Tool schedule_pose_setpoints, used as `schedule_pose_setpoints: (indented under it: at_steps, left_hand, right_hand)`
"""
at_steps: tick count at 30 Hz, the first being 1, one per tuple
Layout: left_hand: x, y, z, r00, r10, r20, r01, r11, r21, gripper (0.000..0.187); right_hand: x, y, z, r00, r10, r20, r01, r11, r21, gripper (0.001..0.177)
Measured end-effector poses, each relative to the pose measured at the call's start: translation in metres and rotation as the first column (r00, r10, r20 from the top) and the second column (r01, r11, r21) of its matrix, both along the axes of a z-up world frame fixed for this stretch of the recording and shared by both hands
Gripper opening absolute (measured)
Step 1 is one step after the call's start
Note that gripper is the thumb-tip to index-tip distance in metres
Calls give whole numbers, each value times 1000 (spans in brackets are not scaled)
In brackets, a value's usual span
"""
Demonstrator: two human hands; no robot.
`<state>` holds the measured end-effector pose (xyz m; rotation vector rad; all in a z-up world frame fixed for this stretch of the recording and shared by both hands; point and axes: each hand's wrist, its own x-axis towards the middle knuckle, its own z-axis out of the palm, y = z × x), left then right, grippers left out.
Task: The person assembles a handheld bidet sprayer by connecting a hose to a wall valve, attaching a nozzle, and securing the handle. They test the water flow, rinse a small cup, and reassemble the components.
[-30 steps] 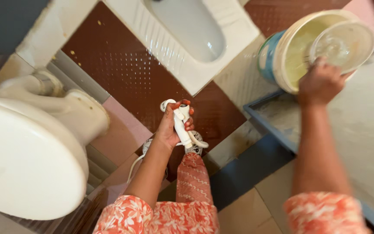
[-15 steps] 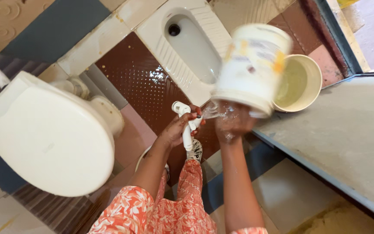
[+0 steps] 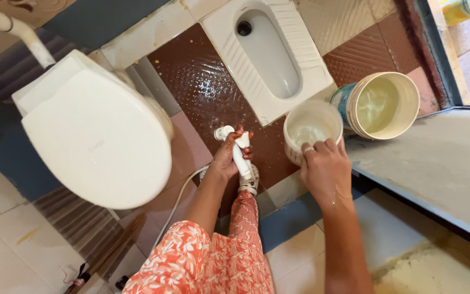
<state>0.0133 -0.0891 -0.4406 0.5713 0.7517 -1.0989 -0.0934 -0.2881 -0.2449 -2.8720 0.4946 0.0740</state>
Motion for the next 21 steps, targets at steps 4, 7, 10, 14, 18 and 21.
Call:
schedule_pose_setpoints:
  at_steps: [4, 7, 10, 14, 18, 21]
  left_hand:
    - [0, 11, 0, 999, 2, 37, -2, 1000, -9, 23]
    - [-6, 19, -12, 997, 25, 72, -22, 999, -42, 29]
    - [-12, 21, -23, 999, 21, 45, -20, 999, -30, 38]
    - [-19, 20, -23, 998, -61, 28, 62, 996, -67, 28]
    - [-26, 16, -8, 942, -224, 252, 240, 970, -37, 26]
    - [-31, 19, 9, 905, -278, 322, 312, 948, -58, 36]
  right_hand:
    - [-1, 22, 37, 954, 185, -235, -173, 982, 70, 23]
    - [1, 54, 53, 902, 311, -300, -303, 950, 73, 25]
    - [1, 78, 59, 855, 360, -373, -330, 933, 145, 22]
    - [-13, 89, 55, 891, 342, -299, -287, 934, 211, 22]
    - [-44, 87, 43, 948, 254, -193, -210, 952, 222, 22]
    - [-69, 84, 38, 943, 160, -293, -86, 965, 248, 22]
